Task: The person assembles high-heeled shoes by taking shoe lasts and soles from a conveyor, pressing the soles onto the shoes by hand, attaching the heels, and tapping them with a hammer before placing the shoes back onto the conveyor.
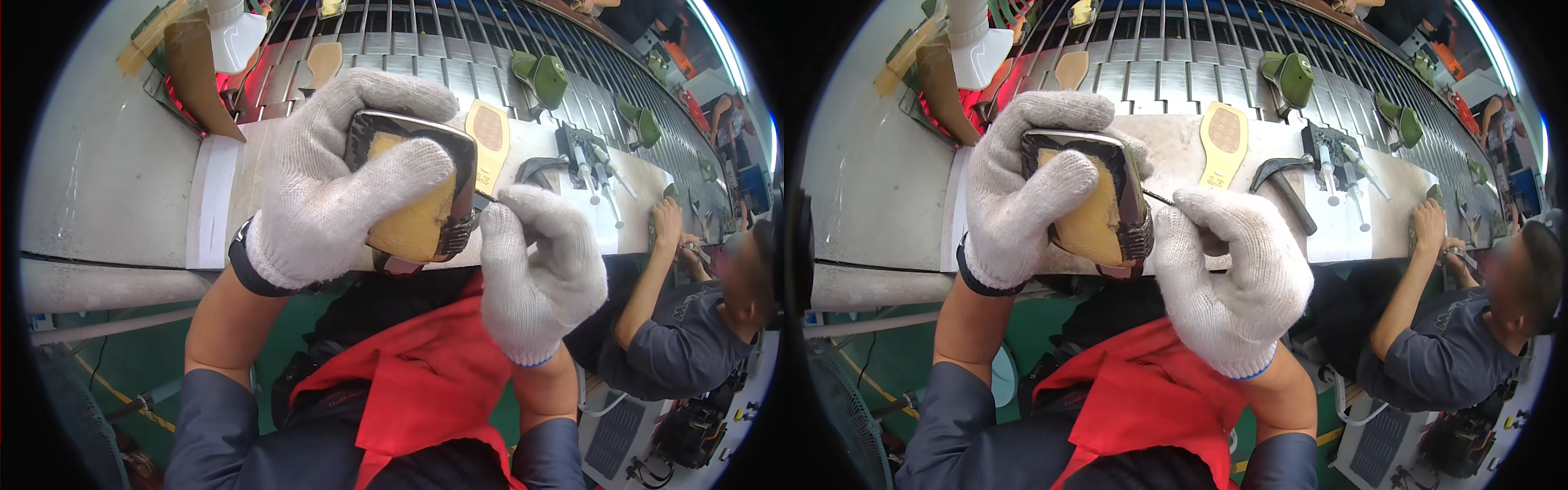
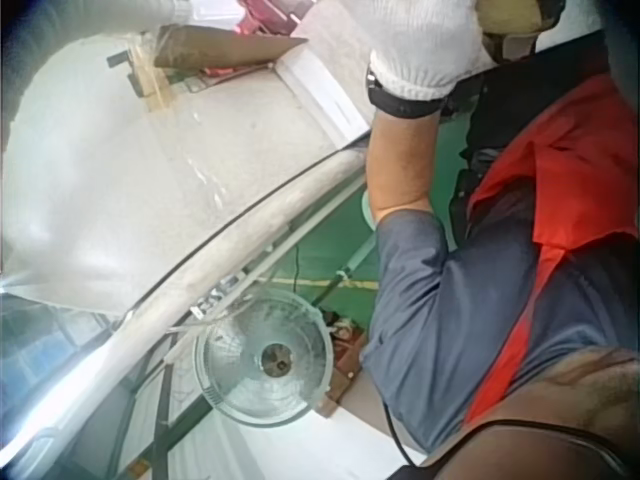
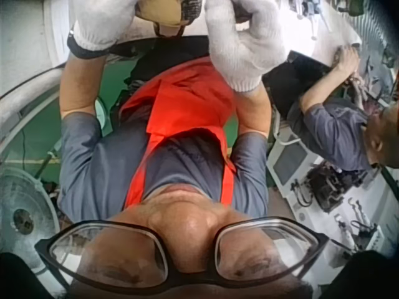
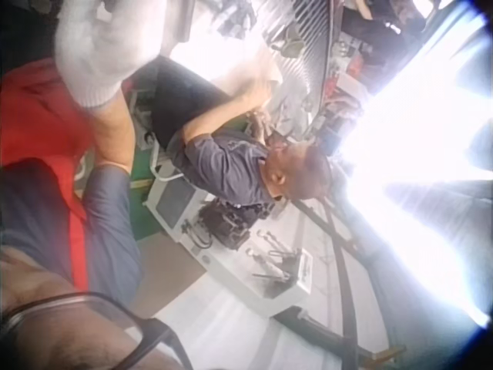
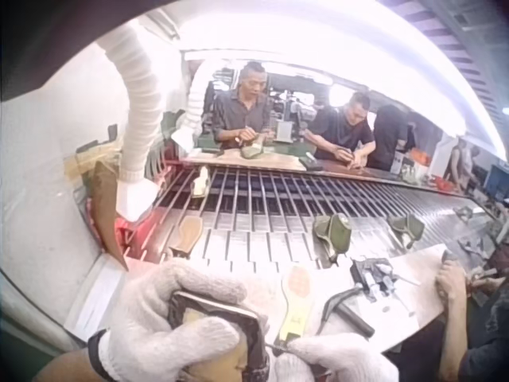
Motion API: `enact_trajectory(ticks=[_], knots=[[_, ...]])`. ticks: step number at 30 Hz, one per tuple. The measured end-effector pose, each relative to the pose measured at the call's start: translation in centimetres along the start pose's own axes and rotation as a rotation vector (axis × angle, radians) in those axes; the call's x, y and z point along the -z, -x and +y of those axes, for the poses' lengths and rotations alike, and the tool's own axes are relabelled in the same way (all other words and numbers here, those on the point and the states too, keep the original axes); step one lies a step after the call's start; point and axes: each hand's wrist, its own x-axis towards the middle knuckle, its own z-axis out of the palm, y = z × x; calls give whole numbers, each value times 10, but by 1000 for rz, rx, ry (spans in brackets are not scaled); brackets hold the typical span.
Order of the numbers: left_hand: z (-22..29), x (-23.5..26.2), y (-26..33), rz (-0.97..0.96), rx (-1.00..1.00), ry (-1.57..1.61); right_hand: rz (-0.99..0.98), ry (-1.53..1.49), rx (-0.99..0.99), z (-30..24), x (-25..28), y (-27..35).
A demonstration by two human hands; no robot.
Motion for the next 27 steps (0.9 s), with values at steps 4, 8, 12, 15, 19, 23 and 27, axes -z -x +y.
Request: enact_trajectory(ticks=[4,8,12,15,19,23,27], knots=[[-5,3,-1,-26,-6,35,30,3,-63,13,-4,-1],[2,1,-1,-9,45,17,-17,42,-45,7,1,-4],[-1,0,0,29,27,-23,-46,13,-30,-7,5,-7],[-3,-2,-2,51,-5,-54,-76,63,-6,-7,5,-7],[1,-7,1,58,30,-79,-53,124,53,-7,2,-6],[3,-13,3,102,-12,-95,-41,172,53,-8,-1,-6],[-2,-16,3,141,-68,-189,-52,238,150,-3,0,-8]])
